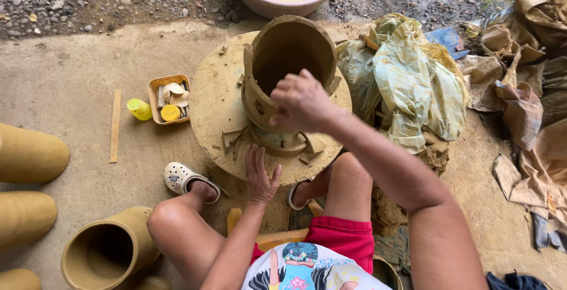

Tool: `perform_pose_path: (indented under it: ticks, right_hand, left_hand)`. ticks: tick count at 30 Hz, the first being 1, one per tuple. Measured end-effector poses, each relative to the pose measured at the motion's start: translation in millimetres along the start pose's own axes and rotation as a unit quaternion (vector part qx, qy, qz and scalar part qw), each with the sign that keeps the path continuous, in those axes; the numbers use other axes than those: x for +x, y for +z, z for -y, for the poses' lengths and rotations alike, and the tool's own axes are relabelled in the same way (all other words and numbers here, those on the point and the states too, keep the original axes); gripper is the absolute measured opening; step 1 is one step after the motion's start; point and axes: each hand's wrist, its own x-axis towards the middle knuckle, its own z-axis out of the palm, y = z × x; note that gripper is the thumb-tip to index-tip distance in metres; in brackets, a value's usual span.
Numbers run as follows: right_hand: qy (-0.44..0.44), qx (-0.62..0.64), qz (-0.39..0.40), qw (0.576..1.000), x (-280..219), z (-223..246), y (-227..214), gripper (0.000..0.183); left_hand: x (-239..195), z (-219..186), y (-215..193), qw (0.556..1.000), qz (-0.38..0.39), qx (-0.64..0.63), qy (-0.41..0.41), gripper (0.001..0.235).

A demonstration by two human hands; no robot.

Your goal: The person shapes a clay vessel on a manual wheel by trimming the rim with a small tool and smoothing the exterior surface by hand.

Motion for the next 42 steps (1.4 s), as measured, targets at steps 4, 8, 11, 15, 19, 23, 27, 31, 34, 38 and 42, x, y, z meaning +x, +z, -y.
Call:
perform_pose_path:
  ticks: [4, 8, 11, 15, 19, 23, 27, 31, 34, 38, 42]
  right_hand:
    - [0.024, -0.034, -0.079, 0.996, -41.6, 37.8, 23.9, 0.048]
    - [0.14, 0.056, -0.228, 0.962, -91.8, 28.9, 53.5, 0.011]
    - [0.263, 0.054, -0.336, 0.903, -121.3, 5.3, 70.3, 0.031]
    - [0.344, 0.101, -0.286, 0.889, -129.2, -16.3, 94.9, 0.069]
    - [0.295, 0.081, -0.217, 0.927, -138.3, 4.4, 134.5, 0.063]
    - [0.358, 0.096, -0.226, 0.901, -137.7, -16.7, 138.5, 0.052]
    - [0.262, 0.135, -0.311, 0.904, -114.4, -52.8, 121.9, 0.055]
    - [0.25, 0.218, -0.314, 0.89, -123.3, -5.4, 147.3, 0.028]
    - [0.382, 0.354, -0.243, 0.819, -153.6, 30.1, 167.1, 0.016]
    - [0.457, 0.369, -0.232, 0.775, -183.8, 29.8, 193.2, 0.009]
    - [0.503, 0.384, -0.21, 0.746, -205.0, 11.7, 195.0, 0.007]
  left_hand:
    - [-4.5, -9.6, 1.3, 0.999, 0.029, -0.031, 0.015, 0.078]
    - [2.5, 13.0, -13.0, 0.989, 0.008, 0.14, 0.053, 0.078]
    - [25.7, 52.2, -33.5, 0.98, -0.053, 0.172, -0.085, 0.081]
    - [32.9, 99.5, -47.7, 0.975, -0.044, 0.042, -0.211, 0.089]
    - [14.0, 118.5, -34.0, 0.924, 0.005, -0.082, -0.375, 0.097]
    - [-5.0, 127.6, -14.1, 0.826, -0.059, -0.398, -0.395, 0.084]
    - [-14.3, 112.6, -13.2, 0.754, 0.017, -0.445, -0.483, 0.075]
    - [-7.4, 82.0, -32.0, 0.702, 0.093, -0.428, -0.561, 0.1]
    - [-9.2, 73.7, -35.5, 0.729, 0.062, -0.39, -0.559, 0.095]
    - [-7.0, 96.3, -26.9, 0.835, -0.068, -0.292, -0.462, 0.091]
    - [-10.0, 102.3, -23.3, 0.837, -0.085, -0.269, -0.468, 0.084]
